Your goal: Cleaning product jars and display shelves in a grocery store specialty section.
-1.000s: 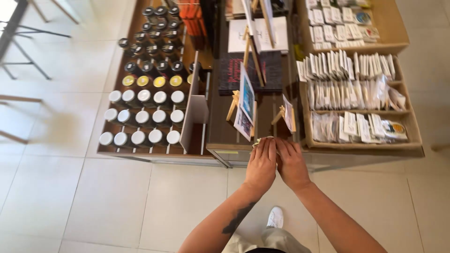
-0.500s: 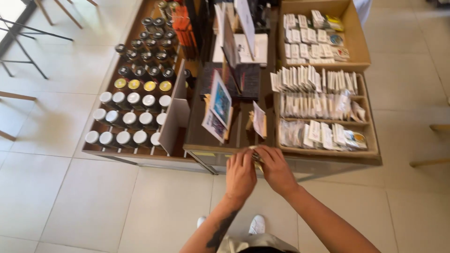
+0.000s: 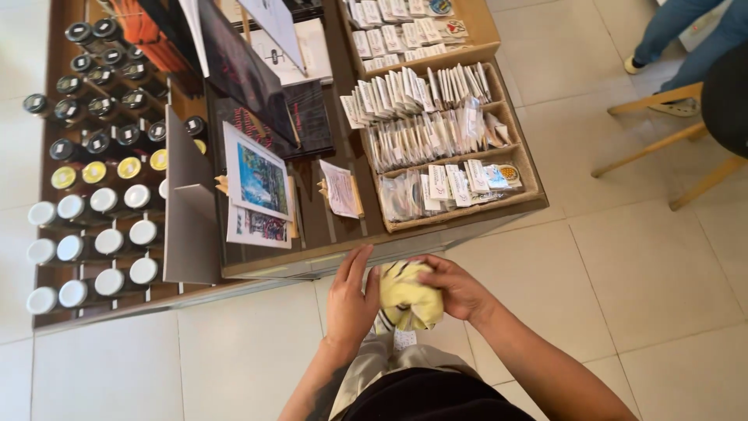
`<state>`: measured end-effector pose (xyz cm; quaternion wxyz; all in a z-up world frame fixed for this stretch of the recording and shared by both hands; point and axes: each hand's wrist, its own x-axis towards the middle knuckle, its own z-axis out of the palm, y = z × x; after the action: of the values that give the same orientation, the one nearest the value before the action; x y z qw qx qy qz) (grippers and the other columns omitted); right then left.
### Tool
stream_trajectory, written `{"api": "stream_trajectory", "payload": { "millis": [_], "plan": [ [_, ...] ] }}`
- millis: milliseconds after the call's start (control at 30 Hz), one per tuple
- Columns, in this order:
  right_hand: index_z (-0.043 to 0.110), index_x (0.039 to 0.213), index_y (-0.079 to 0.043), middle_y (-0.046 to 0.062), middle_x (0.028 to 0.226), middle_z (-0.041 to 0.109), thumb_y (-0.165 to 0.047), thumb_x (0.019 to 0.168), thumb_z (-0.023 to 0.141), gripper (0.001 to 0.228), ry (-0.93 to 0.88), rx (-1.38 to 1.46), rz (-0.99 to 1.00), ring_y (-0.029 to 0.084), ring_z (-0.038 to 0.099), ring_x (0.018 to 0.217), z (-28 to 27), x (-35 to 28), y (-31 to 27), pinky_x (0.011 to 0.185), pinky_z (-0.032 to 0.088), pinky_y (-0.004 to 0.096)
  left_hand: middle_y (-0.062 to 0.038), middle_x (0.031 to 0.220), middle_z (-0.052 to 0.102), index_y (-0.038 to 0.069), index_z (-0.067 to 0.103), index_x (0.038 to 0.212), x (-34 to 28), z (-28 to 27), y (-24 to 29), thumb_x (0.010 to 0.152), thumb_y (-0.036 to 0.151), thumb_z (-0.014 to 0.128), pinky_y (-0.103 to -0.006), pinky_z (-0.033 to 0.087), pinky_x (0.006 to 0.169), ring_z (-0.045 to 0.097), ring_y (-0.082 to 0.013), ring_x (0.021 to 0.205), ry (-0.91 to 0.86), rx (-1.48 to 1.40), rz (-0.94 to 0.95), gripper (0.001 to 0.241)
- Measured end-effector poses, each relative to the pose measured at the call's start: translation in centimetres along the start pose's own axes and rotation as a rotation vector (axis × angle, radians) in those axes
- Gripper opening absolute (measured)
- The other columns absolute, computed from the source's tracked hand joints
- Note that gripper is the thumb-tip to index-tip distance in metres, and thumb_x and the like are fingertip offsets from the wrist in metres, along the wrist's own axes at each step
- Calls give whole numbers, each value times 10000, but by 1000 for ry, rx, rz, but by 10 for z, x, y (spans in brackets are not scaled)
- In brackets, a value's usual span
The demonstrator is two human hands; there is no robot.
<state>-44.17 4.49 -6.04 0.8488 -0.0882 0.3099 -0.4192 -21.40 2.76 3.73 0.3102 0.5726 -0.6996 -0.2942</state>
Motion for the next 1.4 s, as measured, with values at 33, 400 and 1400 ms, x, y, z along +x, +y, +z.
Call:
{"api": "stream_trajectory", "payload": {
  "millis": [33, 400, 1400],
  "plan": [
    [554, 1340, -11, 148, 1264, 676, -56, 937, 727, 441, 9, 4, -10, 298, 665, 1157, 26, -11, -13, 1030, 551, 458, -155, 1329, 653, 50, 631, 1316, 7, 0, 4, 964, 113, 629, -444, 527, 981, 646, -391, 1189, -11, -6, 7, 358],
    [592, 1352, -7, 84, 1210, 696, 18, 940, 736, 437, 131, -413, -435, 164, 664, 1093, 98, -44, -69, 941, 574, 329, -219, 1536, 446, 0, 597, 1331, 72, 22, 11, 814, 84, 749, -506, 353, 1156, 364, -449, 1462, -150, -104, 505, 545],
    [611, 1266, -74, 86, 1140, 709, 31, 852, 735, 445, 297, -425, -303, 192, 713, 984, -38, -17, -300, 821, 610, 367, -117, 1510, 447, 122, 743, 943, 147, 119, 82, 791, 267, 806, -579, 323, 1103, 357, -419, 1374, 166, 407, -166, 220]
  ]
}}
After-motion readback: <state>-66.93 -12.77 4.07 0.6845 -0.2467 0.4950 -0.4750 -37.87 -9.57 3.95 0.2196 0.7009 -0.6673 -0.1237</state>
